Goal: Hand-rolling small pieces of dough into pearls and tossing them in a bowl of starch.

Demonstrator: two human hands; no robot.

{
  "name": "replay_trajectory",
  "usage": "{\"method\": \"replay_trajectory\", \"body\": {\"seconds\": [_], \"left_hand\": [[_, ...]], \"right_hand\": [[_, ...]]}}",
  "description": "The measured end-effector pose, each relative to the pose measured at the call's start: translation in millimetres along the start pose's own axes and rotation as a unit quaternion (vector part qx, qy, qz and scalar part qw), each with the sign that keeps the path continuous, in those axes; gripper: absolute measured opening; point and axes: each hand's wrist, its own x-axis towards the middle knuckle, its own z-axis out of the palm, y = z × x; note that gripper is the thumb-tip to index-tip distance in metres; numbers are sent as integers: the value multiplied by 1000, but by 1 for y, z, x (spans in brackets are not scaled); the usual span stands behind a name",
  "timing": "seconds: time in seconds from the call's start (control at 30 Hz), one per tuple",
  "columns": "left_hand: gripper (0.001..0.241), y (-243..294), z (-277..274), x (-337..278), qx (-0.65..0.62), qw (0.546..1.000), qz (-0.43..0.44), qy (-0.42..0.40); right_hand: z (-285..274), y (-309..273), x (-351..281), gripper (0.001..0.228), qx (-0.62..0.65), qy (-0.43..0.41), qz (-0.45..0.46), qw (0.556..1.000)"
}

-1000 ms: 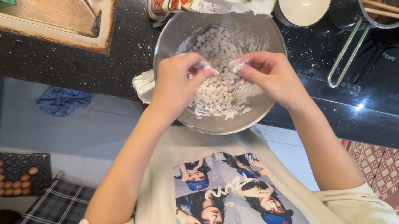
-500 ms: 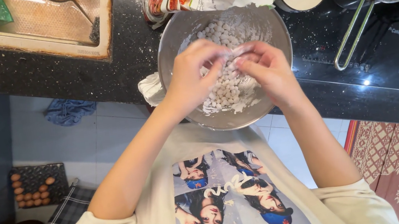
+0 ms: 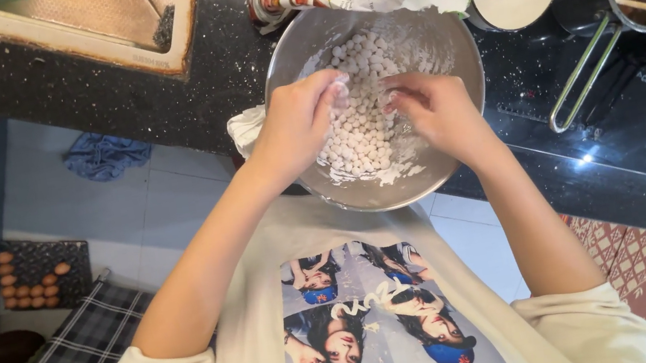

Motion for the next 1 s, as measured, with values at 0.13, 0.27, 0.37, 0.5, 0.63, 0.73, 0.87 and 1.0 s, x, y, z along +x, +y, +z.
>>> {"method": "replay_trajectory", "body": {"seconds": [0.13,0.27,0.37,0.5,0.63,0.73,0.87,1.0], "left_hand": [[23,-8,6,-5,29,997,77,14],[23,9,11,-5,106,990,-56,-71],[36,3,31,-13,236,955,-131,-120],[79,-1,63,-25,271,954,-116,-59],[127,-1,90,-15,362,901,-192,-144],[132,15,75,3,402,874,-208,-175],[113,-28,80,15,316,924,-177,-122],[93,-60,78,26,185,980,-79,-8]], "right_hand": [[0,5,-1,26,-72,-39,-44,996],[2,-8,-1,28,-184,-141,92,968],[-7,-4,3,54,-190,-144,-158,958],[-10,9,40,48,-268,-7,-242,932],[-6,7,85,51,-206,-120,-113,965],[-4,3,96,56,-217,-231,0,948],[17,53,101,61,14,-208,139,968],[18,26,82,59,327,-223,249,884]]}}
